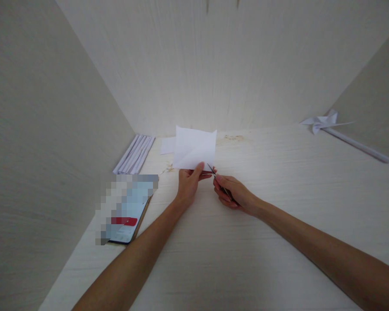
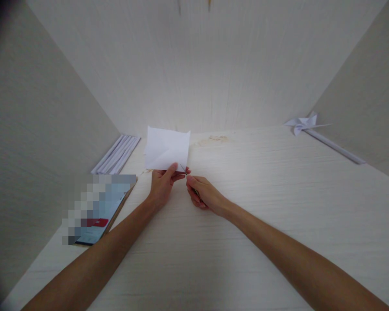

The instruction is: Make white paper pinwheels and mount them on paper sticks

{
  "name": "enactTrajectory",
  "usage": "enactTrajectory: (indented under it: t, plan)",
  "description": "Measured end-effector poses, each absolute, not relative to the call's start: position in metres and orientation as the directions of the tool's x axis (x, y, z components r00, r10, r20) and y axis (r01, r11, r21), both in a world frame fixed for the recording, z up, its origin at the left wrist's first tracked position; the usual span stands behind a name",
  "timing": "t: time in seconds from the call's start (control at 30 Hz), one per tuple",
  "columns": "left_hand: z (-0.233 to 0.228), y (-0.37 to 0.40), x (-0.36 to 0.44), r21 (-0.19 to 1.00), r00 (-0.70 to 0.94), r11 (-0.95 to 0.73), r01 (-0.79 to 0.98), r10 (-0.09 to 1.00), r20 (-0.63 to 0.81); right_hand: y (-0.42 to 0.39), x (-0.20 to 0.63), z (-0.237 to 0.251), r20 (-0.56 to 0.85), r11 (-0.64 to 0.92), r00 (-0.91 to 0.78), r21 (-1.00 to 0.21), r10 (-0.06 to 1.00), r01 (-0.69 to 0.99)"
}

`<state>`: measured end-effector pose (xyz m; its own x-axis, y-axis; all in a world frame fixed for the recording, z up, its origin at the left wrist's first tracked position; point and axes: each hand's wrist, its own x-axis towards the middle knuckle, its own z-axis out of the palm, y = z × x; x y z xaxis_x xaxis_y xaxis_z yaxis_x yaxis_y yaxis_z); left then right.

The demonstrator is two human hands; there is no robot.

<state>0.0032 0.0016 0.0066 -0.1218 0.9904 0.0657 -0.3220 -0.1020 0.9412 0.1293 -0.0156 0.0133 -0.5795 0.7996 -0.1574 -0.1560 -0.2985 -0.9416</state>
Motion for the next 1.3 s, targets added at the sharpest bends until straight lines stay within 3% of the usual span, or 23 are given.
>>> enactTrajectory:
  t: [1.3]
  plan:
    - [0.0044, 0.0003, 0.0023, 0.952, -0.114, -0.103, -0.288, 0.991, 0.072, -0.0148, 0.1312, 0.0132, -0.141, -0.293, -0.569, -0.938, 0.810, -0.186]
